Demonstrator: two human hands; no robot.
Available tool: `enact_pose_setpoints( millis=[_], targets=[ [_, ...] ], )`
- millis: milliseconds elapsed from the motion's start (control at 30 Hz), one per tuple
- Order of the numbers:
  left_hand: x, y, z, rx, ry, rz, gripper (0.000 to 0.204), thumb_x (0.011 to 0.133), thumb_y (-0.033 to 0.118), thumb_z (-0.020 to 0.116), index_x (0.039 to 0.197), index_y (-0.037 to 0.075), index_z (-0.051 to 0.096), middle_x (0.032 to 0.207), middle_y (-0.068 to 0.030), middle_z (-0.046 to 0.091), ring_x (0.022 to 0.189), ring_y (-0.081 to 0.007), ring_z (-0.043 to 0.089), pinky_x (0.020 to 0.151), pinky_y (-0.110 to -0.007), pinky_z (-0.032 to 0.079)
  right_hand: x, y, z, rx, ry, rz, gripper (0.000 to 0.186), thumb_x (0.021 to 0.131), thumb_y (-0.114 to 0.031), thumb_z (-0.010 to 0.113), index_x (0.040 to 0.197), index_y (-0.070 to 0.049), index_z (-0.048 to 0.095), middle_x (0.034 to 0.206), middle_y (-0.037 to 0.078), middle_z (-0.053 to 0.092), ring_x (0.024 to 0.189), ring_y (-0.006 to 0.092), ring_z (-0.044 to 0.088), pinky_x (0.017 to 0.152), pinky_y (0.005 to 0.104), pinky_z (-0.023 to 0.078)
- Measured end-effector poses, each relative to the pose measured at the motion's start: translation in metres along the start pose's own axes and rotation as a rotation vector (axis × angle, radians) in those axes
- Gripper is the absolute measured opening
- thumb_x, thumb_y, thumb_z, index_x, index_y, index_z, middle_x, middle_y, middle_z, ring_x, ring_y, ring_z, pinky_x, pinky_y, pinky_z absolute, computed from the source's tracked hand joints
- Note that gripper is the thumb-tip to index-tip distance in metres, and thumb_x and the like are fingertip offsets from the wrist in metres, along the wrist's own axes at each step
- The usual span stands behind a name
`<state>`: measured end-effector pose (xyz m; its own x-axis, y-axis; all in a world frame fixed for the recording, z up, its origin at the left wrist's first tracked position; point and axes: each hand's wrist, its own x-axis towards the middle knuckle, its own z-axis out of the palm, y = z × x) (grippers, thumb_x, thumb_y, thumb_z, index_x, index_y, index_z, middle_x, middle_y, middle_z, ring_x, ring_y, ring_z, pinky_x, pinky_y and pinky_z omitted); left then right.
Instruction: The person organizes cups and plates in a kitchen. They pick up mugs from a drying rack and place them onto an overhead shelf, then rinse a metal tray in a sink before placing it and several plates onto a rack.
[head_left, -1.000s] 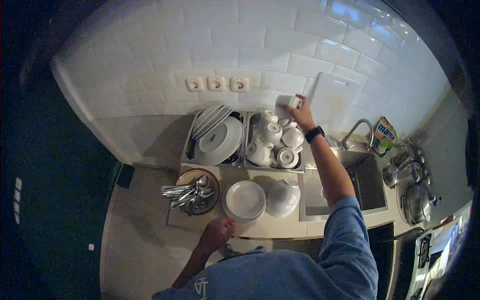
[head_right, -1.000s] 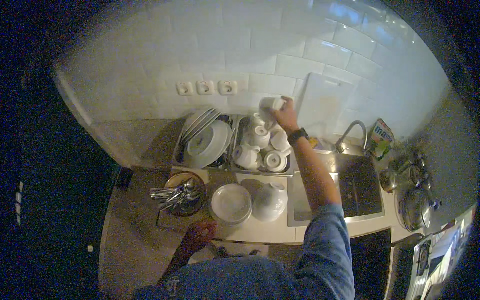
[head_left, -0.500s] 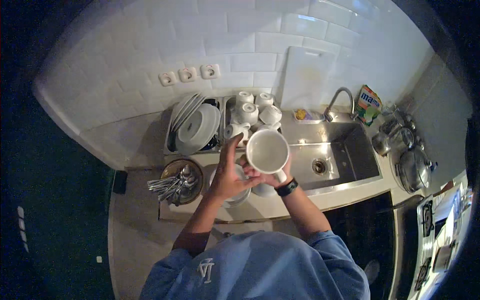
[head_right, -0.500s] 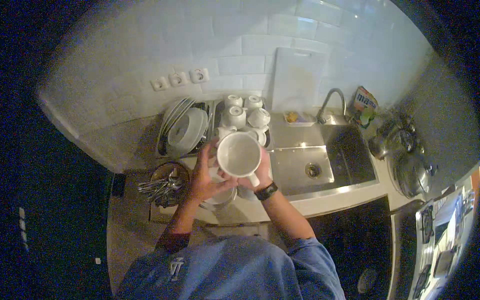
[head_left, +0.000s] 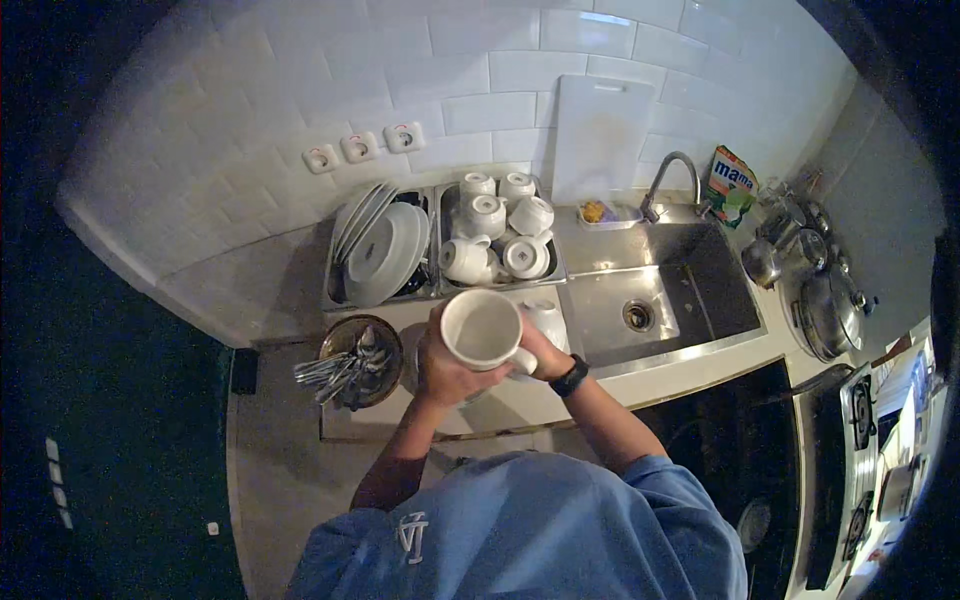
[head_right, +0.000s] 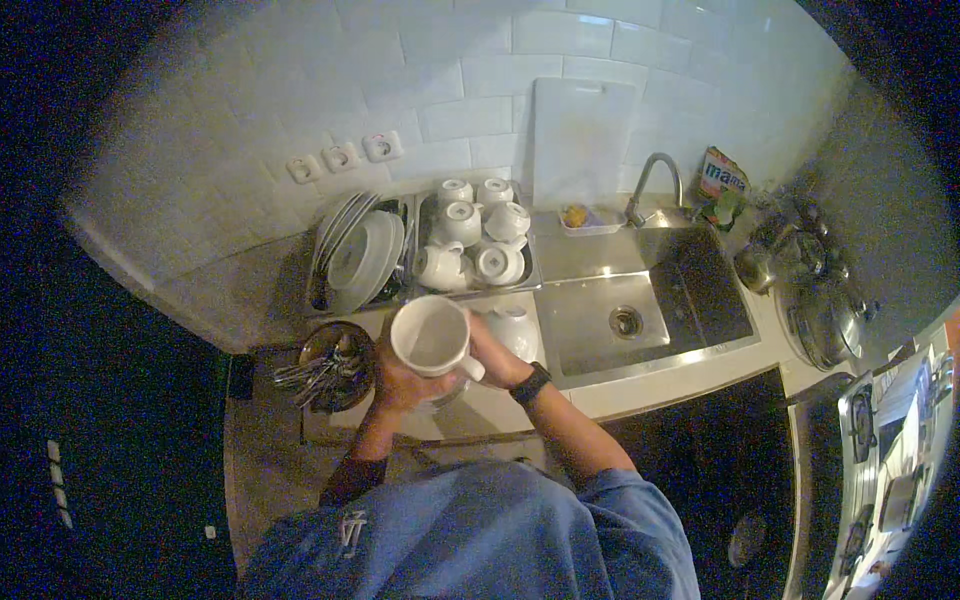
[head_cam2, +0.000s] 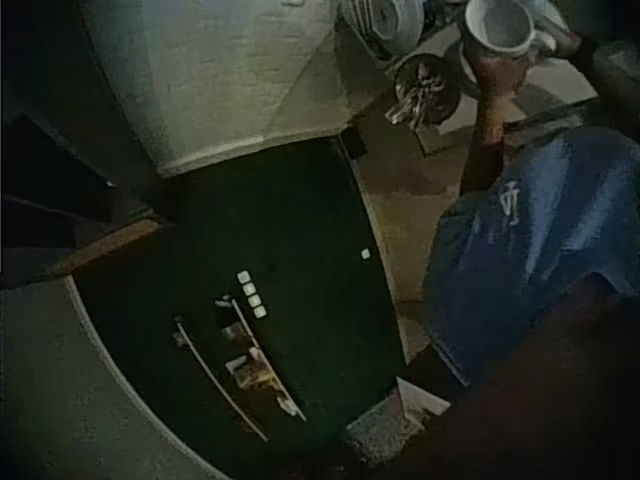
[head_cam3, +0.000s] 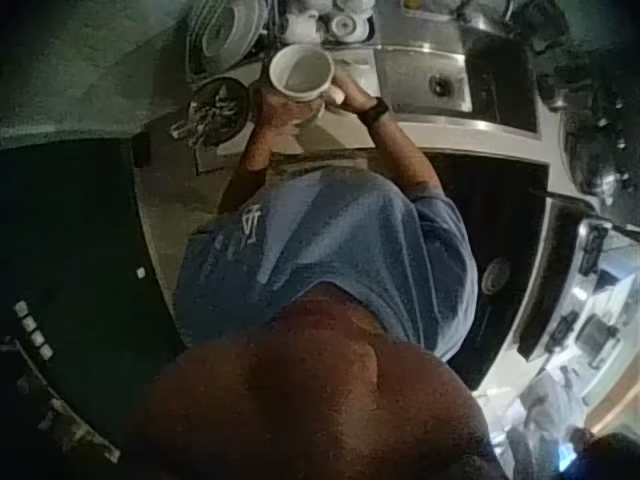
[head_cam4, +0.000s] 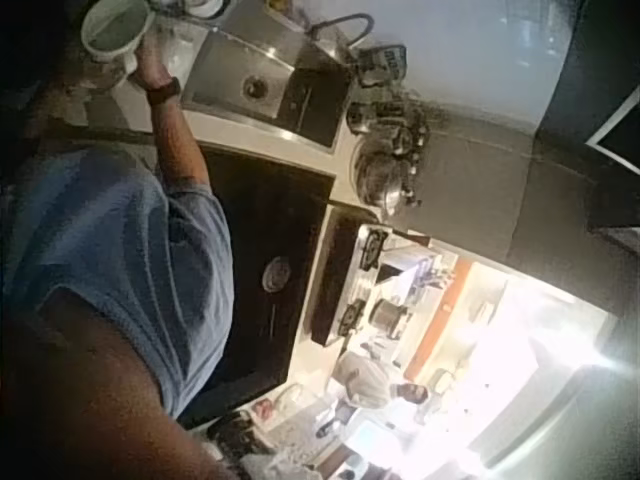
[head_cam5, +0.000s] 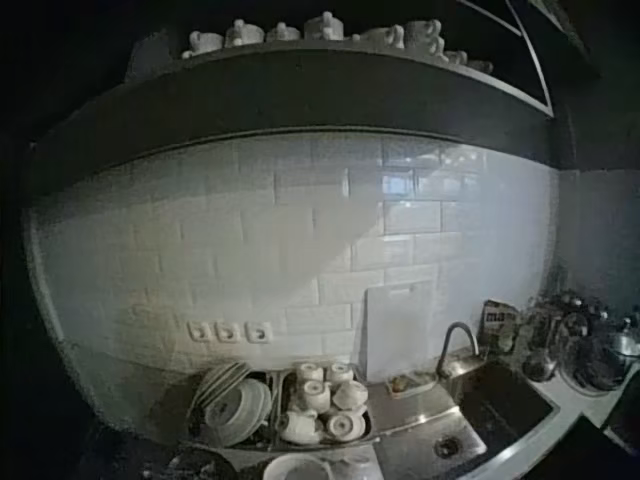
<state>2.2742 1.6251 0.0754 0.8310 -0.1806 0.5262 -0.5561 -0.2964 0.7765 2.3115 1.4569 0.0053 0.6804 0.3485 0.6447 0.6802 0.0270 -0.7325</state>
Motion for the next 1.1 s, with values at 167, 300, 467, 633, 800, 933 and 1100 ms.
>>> enact_pose_setpoints(
  millis=[167, 300, 467, 633, 800, 933, 1100],
  targets=[
    [-0.042, -0.047, -0.020, -0.082, 0.028, -0.062, 0.082, 0.047, 0.028, 0.087, 0.115, 0.002, 0.048, 0.106, -0.0114, 0.058, 0.097, -0.0251, 0.059, 0.085, -0.036, 0.046, 0.028, 0.020, -0.039, 0.020, 0.068, 0.716, 0.038, 0.093, -0.039, 0.048, 0.111, -0.006, 0.055, 0.086, 0.006, 0.059, 0.077, 0.0140, 0.057, 0.068, 0.0254, 0.048],
    [-0.055, -0.052, -0.024, 0.047, 0.038, -0.066, 0.083, 0.048, 0.029, 0.088, 0.115, 0.002, 0.048, 0.107, -0.0119, 0.058, 0.099, -0.0251, 0.058, 0.085, -0.037, 0.046, 0.047, 0.100, -0.081, -0.860, 0.233, 0.442, 0.041, 0.085, -0.036, 0.059, 0.112, -0.006, 0.054, 0.092, 0.015, 0.063, 0.083, 0.0271, 0.060, 0.069, 0.0348, 0.049],
    [-0.064, -0.044, -0.028, -0.009, 0.052, -0.110, 0.084, 0.048, 0.028, 0.087, 0.116, 0.003, 0.046, 0.107, -0.0124, 0.058, 0.100, -0.0254, 0.058, 0.085, -0.037, 0.047, 0.068, 0.126, -0.072, -1.096, 0.246, 0.672, 0.059, 0.074, -0.046, 0.065, 0.116, -0.006, 0.052, 0.102, 0.018, 0.063, 0.096, 0.0345, 0.058, 0.077, 0.0447, 0.048],
    [-0.067, -0.037, -0.039, -0.055, 0.075, -0.127, 0.086, 0.048, 0.026, 0.087, 0.118, 0.003, 0.044, 0.110, -0.0132, 0.056, 0.101, -0.0253, 0.057, 0.087, -0.038, 0.046, 0.082, 0.113, -0.048, -1.177, 0.065, 0.822, 0.091, 0.065, -0.061, 0.066, 0.126, 0.001, 0.035, 0.097, 0.025, 0.062, 0.097, 0.0398, 0.059, 0.083, 0.0451, 0.047],
    [-0.074, -0.045, -0.039, 0.003, 0.109, -0.199, 0.085, 0.049, 0.021, 0.087, 0.118, 0.001, 0.042, 0.111, -0.0142, 0.054, 0.103, -0.0259, 0.055, 0.089, -0.039, 0.044, 0.102, 0.091, -0.047, -1.045, 0.048, 0.995, 0.094, 0.066, -0.058, 0.067, 0.125, 0.005, 0.030, 0.093, 0.026, 0.063, 0.096, 0.0394, 0.060, 0.083, 0.0427, 0.048],
    [-0.061, -0.037, -0.033, 0.072, 0.123, -0.173, 0.084, 0.050, 0.021, 0.087, 0.118, 0.001, 0.042, 0.111, -0.0138, 0.053, 0.103, -0.0259, 0.055, 0.089, -0.039, 0.044, 0.099, 0.102, -0.055, -1.056, 0.061, 0.966, 0.091, 0.066, -0.053, 0.071, 0.122, 0.006, 0.030, 0.093, 0.027, 0.062, 0.094, 0.0396, 0.060, 0.082, 0.0427, 0.049],
    [-0.056, -0.043, -0.029, 0.018, 0.159, -0.179, 0.085, 0.048, 0.021, 0.088, 0.116, 0.001, 0.042, 0.110, -0.0134, 0.054, 0.102, -0.0252, 0.055, 0.088, -0.038, 0.044, 0.100, 0.079, -0.052, -0.971, 0.271, 0.930, 0.089, 0.062, -0.050, 0.074, 0.117, 0.007, 0.032, 0.093, 0.028, 0.062, 0.093, 0.0413, 0.059, 0.082, 0.0436, 0.048]
  ],
)
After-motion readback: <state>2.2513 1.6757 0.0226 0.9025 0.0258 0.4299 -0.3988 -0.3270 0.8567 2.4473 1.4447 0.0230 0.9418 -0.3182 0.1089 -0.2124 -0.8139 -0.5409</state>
